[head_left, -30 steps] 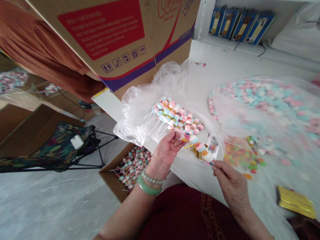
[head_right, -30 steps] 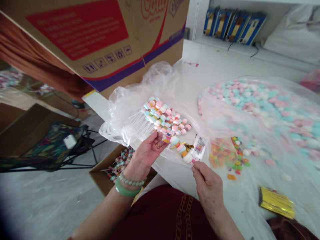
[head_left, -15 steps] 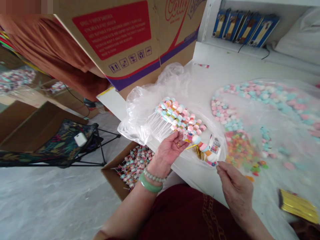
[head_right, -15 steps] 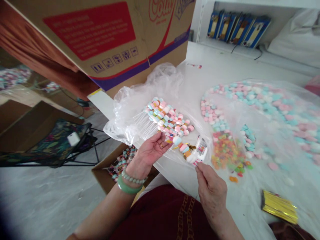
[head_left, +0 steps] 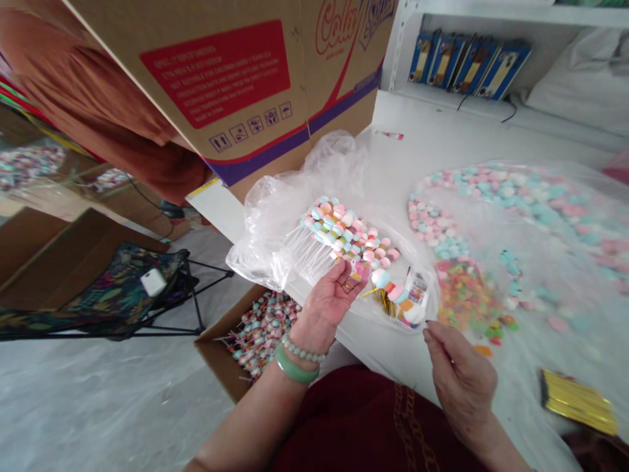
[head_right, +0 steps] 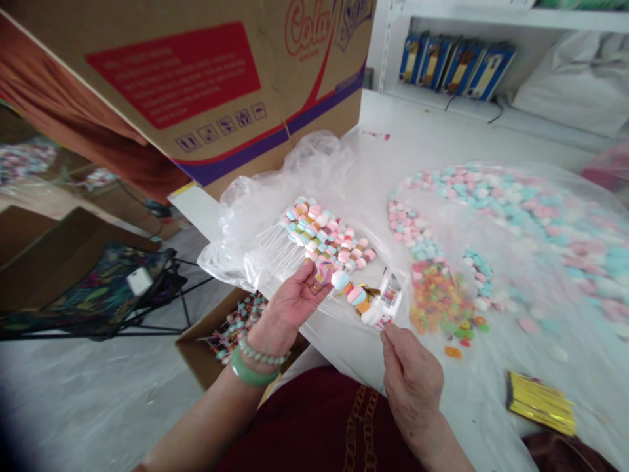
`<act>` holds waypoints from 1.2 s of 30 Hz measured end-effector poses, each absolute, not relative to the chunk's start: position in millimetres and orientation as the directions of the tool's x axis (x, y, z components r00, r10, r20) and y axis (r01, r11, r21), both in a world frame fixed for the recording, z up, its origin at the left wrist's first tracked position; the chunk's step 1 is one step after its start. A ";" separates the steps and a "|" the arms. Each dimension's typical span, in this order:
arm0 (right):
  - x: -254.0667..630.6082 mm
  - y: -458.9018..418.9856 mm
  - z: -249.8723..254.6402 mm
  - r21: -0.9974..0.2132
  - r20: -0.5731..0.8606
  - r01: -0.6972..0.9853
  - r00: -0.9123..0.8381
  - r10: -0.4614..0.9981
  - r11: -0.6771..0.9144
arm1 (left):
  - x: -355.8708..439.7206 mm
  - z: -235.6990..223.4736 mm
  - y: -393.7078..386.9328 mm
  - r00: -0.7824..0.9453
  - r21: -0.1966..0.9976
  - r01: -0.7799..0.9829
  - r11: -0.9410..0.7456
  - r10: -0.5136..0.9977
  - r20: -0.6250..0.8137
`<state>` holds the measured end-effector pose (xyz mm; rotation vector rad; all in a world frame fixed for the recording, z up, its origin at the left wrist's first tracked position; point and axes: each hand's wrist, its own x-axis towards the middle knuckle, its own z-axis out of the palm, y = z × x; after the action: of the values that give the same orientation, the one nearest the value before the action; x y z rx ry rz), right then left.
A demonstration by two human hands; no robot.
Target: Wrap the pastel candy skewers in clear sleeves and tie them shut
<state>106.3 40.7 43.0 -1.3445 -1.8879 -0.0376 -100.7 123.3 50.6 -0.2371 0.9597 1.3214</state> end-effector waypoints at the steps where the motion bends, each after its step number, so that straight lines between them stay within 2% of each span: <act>1: 105.8 41.2 43.3 -0.397 0.618 0.802 -0.126 0.776 0.446 | -99.8 49.6 123.1 -0.060 0.367 -0.887 0.282 0.716 -0.695; 4: 107.2 42.8 39.8 -0.356 0.641 0.798 -0.170 0.749 0.486 | -97.3 47.6 122.0 -0.049 0.387 -0.874 0.294 0.738 -0.673; 7: 113.0 42.4 31.6 -0.245 0.656 0.826 -0.243 0.714 0.507 | -95.8 48.0 120.4 -0.027 0.410 -0.857 0.313 0.766 -0.642; 9: 117.1 40.8 27.4 -0.177 0.631 0.846 -0.294 0.717 0.503 | -95.5 48.6 119.6 -0.029 0.444 -0.845 0.297 0.805 -0.593; 11: 119.4 39.0 26.1 -0.166 0.606 0.852 -0.309 0.733 0.496 | -95.3 48.6 119.2 -0.043 0.490 -0.828 0.273 0.840 -0.541; 14: 118.9 37.8 29.1 -0.267 0.588 0.833 -0.257 0.767 0.484 | -95.2 47.2 119.6 -0.112 0.613 -0.757 0.226 0.879 -0.463; 17: 117.1 39.0 32.8 -0.448 0.496 0.791 -0.168 0.852 0.416 | -95.1 46.4 120.5 -0.153 0.726 -0.655 0.210 0.904 -0.400; 19: 116.8 40.2 33.9 -0.582 0.331 0.755 -0.119 0.936 0.302 | -94.8 46.8 120.4 -0.141 0.740 -0.632 0.229 0.905 -0.401; 21: 117.0 41.0 34.2 -0.698 0.102 0.706 -0.071 0.992 0.122 | -93.9 47.4 119.3 -0.136 0.723 -0.649 0.238 0.898 -0.418; 24: 116.5 41.1 35.0 -0.814 -0.222 0.557 -0.036 0.974 -0.165 | -91.6 46.4 116.0 -0.150 0.706 -0.669 0.234 0.887 -0.436; 26: 115.7 41.3 36.6 -0.859 -0.340 0.428 -0.069 0.938 -0.280 | -90.1 44.0 114.0 -0.148 0.717 -0.654 0.241 0.889 -0.433; 32: 115.8 44.0 41.6 -0.896 -0.390 0.273 -0.104 0.915 -0.350 | -90.7 36.3 116.3 -0.211 0.737 -0.639 0.220 0.871 -0.443; 34: 117.1 45.0 41.0 -0.902 -0.378 0.265 -0.101 0.920 -0.342 | -91.8 35.3 117.5 -0.215 0.741 -0.636 0.217 0.872 -0.440; 36: 118.9 45.4 38.0 -0.899 -0.343 0.327 -0.112 0.933 -0.292 | -92.6 34.4 117.8 -0.191 0.743 -0.631 0.222 0.884 -0.426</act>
<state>118.9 45.4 38.0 -1.6117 -1.3977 1.4224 -92.6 117.8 34.4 0.3069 1.0877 1.4002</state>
